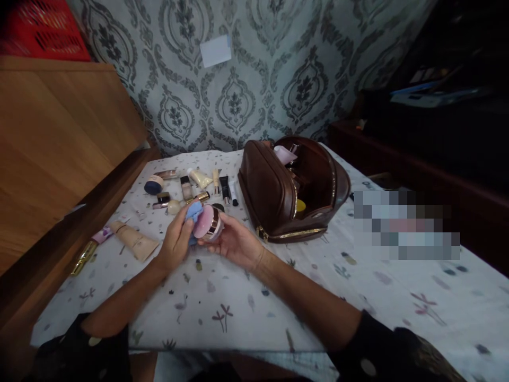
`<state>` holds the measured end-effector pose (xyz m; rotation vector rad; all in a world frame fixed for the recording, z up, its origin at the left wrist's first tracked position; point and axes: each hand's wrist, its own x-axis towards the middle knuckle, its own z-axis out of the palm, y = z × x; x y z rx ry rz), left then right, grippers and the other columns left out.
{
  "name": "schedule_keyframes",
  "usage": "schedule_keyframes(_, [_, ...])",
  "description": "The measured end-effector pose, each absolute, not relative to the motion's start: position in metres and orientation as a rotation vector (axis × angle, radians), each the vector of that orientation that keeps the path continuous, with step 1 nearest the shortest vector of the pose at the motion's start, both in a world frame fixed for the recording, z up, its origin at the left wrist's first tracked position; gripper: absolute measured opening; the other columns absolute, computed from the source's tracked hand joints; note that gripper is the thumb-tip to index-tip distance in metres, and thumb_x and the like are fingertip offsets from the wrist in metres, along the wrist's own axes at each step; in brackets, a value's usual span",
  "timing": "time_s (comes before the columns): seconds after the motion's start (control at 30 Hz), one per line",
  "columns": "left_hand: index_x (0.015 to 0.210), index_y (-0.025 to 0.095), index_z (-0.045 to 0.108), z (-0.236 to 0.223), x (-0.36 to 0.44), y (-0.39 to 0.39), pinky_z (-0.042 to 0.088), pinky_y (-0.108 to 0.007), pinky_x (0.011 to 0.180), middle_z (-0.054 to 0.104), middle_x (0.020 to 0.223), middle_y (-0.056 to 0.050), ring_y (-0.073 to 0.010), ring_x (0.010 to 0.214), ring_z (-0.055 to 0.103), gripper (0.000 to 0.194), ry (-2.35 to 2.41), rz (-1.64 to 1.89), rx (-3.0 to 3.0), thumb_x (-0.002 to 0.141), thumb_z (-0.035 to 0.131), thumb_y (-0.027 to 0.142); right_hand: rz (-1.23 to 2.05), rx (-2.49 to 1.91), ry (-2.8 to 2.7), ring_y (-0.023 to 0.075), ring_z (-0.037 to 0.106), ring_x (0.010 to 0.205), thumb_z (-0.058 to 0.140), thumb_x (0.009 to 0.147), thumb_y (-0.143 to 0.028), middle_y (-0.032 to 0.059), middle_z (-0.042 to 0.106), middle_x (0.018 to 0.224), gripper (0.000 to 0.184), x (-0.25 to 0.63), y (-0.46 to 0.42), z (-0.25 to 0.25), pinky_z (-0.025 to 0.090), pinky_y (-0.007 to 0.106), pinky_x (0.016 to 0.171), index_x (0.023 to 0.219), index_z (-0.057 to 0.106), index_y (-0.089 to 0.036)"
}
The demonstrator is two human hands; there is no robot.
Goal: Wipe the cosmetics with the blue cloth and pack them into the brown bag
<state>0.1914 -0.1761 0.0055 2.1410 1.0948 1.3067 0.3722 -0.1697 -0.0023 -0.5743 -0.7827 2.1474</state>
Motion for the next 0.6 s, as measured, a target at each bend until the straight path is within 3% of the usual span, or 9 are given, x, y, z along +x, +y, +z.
schedule_keyframes(0.07, [0.150,0.027,0.038,0.008,0.188,-0.175,0.035,-0.047,0.117,0.048,0.148,-0.012,-0.0264,0.138,0.045,0.049,1.068,1.249,2.130,0.103,0.037,0.043,2.116,-0.566,-0.813,0.0182,0.068,0.078,0.065,0.084,-0.049,0.0047,0.072,0.087,0.033,0.371,-0.170,-0.002,0.052,0.026,0.064,0.100,0.066,-0.020])
schedule_keyframes(0.23, [0.152,0.032,0.034,0.013,0.181,-0.169,0.038,-0.050,0.114,0.043,0.146,-0.013,-0.0330,0.138,0.041,0.077,0.876,1.054,2.412,0.085,0.070,0.047,2.000,-0.620,-0.915,0.0163,0.063,0.073,0.067,0.082,-0.049,0.0038,0.071,0.086,0.032,0.371,-0.170,-0.003,0.052,0.025,0.061,0.094,0.068,-0.020])
schedule_keyframes(0.43, [0.146,0.030,0.041,0.013,0.186,-0.172,0.047,-0.045,0.105,0.049,0.131,-0.013,-0.0299,0.125,0.051,0.069,0.980,0.972,2.571,0.085,0.070,0.041,1.894,-0.741,-1.108,0.0140,0.049,0.057,0.044,0.081,-0.083,0.0000,0.056,0.066,0.062,0.365,-0.171,-0.010,0.037,0.023,0.047,0.081,0.060,-0.022])
schedule_keyframes(0.53, [0.142,0.027,0.044,0.009,0.191,-0.178,0.051,-0.041,0.098,0.052,0.127,-0.013,-0.0285,0.119,0.055,0.066,1.088,0.997,2.650,0.084,0.071,0.045,1.785,-0.830,-1.178,0.0139,0.043,0.052,0.032,0.082,-0.087,-0.0006,0.049,0.060,0.069,0.361,-0.173,-0.015,0.033,0.026,0.046,0.076,0.056,-0.022])
schedule_keyframes(0.6, [0.139,0.027,0.045,0.007,0.195,-0.181,0.053,-0.038,0.092,0.054,0.124,-0.012,-0.0274,0.115,0.058,0.065,1.137,1.029,2.653,0.084,0.071,0.048,1.660,-0.845,-1.235,0.0157,0.049,0.058,0.027,0.085,-0.085,0.0012,0.053,0.066,0.071,0.359,-0.175,-0.017,0.038,0.028,0.049,0.080,0.058,-0.021])
